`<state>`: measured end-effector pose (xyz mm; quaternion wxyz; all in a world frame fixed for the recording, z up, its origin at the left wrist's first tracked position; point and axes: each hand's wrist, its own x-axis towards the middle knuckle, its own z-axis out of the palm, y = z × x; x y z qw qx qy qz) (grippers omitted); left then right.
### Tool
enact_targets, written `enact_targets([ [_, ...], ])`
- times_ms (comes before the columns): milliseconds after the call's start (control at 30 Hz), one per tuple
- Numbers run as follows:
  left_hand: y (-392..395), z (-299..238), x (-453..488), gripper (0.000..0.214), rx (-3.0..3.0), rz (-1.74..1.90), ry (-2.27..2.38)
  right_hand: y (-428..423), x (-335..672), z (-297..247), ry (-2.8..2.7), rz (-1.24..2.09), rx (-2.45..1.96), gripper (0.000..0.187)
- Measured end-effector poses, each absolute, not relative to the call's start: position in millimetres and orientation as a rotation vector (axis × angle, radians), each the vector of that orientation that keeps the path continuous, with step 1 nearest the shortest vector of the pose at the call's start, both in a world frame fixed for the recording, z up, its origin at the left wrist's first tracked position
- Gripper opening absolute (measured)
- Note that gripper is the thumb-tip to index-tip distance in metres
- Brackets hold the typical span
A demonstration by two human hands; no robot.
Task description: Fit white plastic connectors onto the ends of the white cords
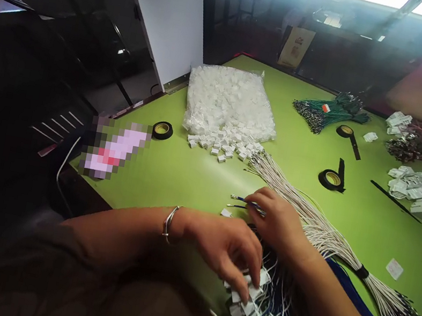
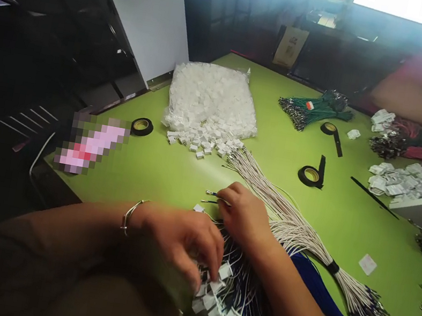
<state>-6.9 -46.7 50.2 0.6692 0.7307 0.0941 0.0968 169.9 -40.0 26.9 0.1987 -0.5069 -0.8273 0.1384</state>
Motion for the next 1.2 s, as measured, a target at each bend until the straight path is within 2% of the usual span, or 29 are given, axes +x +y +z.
enact_targets([
  [67,-45.4,52.9,-9.9,0.009,1.672,0.229,0.157,-42.0,159.4,19.8,-2.508,0.370,-1.464,0.012],
  [133,-29.7,50.2,-16.6,0.010,1.766,0.483,0.375,-43.5,151.3,13.9,-2.587,0.310,-1.530,0.011],
  [233,9.9,35.7,-30.1,0.024,2.003,0.996,1.229,-44.4,146.7,8.9,-2.641,0.188,-1.560,0.016],
  [267,22.7,28.9,-34.1,0.019,2.104,0.968,1.461,-44.7,147.0,7.9,-2.656,0.164,-1.555,0.017],
  [367,47.9,8.4,-40.4,0.013,2.165,0.874,1.644,-45.9,151.6,4.9,-2.566,0.203,-1.553,0.016],
  [533,50.7,-3.4,-38.5,0.015,2.323,0.664,1.666,-45.1,160.4,-0.4,-2.000,0.559,-1.520,0.012],
  [700,32.5,10.8,-29.0,0.019,1.918,1.011,1.408,-41.9,162.6,2.4,-1.661,0.750,-1.413,0.013],
  [833,9.0,13.8,-13.7,0.024,1.243,0.886,0.937,-43.6,163.5,6.2,-1.593,0.738,-1.409,0.012],
  [933,-1.4,8.1,-5.6,0.027,0.903,0.819,0.755,-45.4,164.0,6.4,-1.571,0.683,-1.424,0.011],
  [1200,-3.0,4.1,-2.4,0.030,0.720,0.812,0.691,-46.4,163.9,2.2,-1.678,0.517,-1.410,0.010],
])
